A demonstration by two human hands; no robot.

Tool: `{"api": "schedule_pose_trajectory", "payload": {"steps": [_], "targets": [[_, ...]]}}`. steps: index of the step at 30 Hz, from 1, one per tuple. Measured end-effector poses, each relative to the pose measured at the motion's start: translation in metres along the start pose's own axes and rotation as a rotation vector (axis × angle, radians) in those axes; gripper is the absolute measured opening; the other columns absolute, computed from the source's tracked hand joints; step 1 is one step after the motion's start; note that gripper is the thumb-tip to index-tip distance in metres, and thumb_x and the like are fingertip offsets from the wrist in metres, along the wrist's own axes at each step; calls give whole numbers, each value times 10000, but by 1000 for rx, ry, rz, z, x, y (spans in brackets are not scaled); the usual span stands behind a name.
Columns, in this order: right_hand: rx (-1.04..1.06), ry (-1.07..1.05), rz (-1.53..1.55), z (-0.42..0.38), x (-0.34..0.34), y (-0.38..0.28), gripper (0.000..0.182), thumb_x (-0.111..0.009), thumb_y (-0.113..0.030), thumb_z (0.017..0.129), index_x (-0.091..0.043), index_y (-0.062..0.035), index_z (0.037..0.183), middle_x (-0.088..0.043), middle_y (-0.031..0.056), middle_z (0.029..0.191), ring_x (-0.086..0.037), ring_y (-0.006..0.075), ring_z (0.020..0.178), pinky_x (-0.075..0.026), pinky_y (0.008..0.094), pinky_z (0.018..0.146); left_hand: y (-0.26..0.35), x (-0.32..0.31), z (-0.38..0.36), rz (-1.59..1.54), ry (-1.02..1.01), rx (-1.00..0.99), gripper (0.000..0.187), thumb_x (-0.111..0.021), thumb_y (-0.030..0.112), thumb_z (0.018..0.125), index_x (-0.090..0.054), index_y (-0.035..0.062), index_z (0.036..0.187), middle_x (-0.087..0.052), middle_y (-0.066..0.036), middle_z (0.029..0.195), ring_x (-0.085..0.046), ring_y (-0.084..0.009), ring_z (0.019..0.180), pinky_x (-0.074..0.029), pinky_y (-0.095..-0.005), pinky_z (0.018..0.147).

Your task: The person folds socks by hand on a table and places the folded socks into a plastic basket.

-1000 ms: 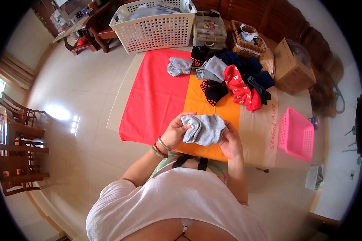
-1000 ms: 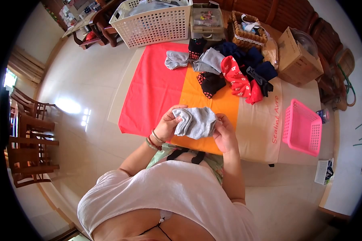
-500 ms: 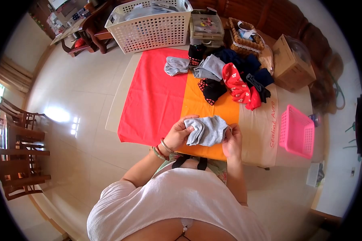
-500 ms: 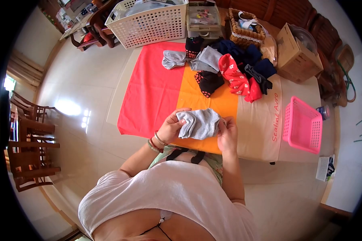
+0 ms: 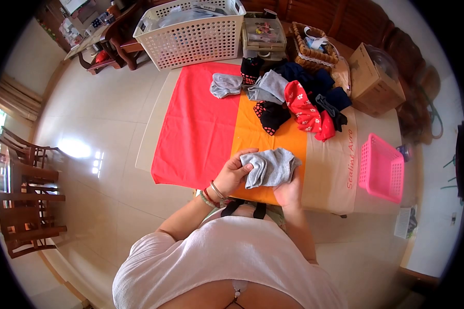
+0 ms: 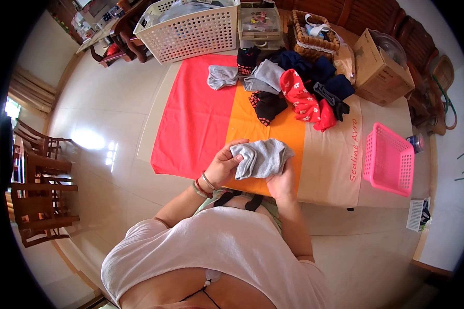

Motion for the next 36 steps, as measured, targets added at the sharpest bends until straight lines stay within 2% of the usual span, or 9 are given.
{"api": "schedule_pose_trajectory", "payload": {"steps": [10,13,16,19,20,27,30,32,36], "targets": [[82,7,-170,-3,-1,-13,549,-484,-357,828,-402,-10,1245,-472,89,1229,-423,199,1169,-325,330,966,12,-6,-4,397,48,-124,446,-447,-45,867,-345,52,1290,-534,-47,1037,-508,-101,977,-412,-234,866],[94,-23,-327,-1,1,-14,554,-443,-398,853,-401,-9,1246,-478,88,1219,-436,194,1151,-323,329,965,13,-7,-7,506,72,-203,448,-456,-60,856,-356,52,1278,-527,-44,1026,-501,-89,958,-416,-226,838],[83,-111,-136,-1,-16,-18,493,-495,-350,860,-433,-2,1204,-502,72,1167,-479,161,1074,-359,303,920,10,-4,-11,637,79,-149,418,-501,-34,841,-402,53,1237,-521,-40,1013,-513,-94,899,-436,-227,774],[191,8,-846,5,-5,-24,409,-573,-230,839,-458,9,1150,-526,55,1096,-502,124,979,-393,272,858,21,-14,-12,874,42,-236,361,-582,33,806,-474,27,1151,-529,-70,970,-549,-152,838,-454,-244,735],[228,86,-901,8,5,-27,313,-593,-112,823,-488,16,1088,-552,45,1010,-511,101,896,-413,245,798,26,-21,-12,970,22,-300,346,-612,59,791,-500,15,1116,-533,-87,951,-564,-178,820,-460,-252,728],[309,192,-1080,14,9,-54,191,-542,-185,873,-562,4,897,-587,2,797,-510,66,748,-417,244,652,15,-19,-6,1250,-59,-248,244,-687,59,705,-571,21,916,-532,-93,1049,-554,-238,928,-461,-317,789],[437,272,-1354,20,21,-73,242,-583,-230,837,-539,-6,757,-569,96,660,-503,180,591,-402,310,569,28,-49,-16,1348,-305,-555,237,-683,38,675,-558,49,875,-542,-70,1130,-492,-273,1098,-373,-423,933],[413,301,-1557,23,21,-81,249,-610,-252,801,-548,-17,753,-551,168,676,-532,309,605,-412,357,563,15,-54,-22,1419,-490,-416,234,-672,36,677,-549,69,874,-551,-47,1140,-441,-257,1166,-288,-472,985],[653,257,-1848,22,1,-73,255,-605,-292,791,-574,-39,781,-585,148,730,-568,341,676,-429,409,576,-1,-51,-28,1542,-550,-383,267,-672,90,689,-545,82,923,-588,-26,1075,-443,-232,1173,-258,-496,989]]}}
Point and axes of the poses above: each hand's wrist, its own z-axis towards the middle knuckle, its own x-axis out of the back of the hand, y = z × x, the point moved 8 cm from there along z, towards the middle knuckle
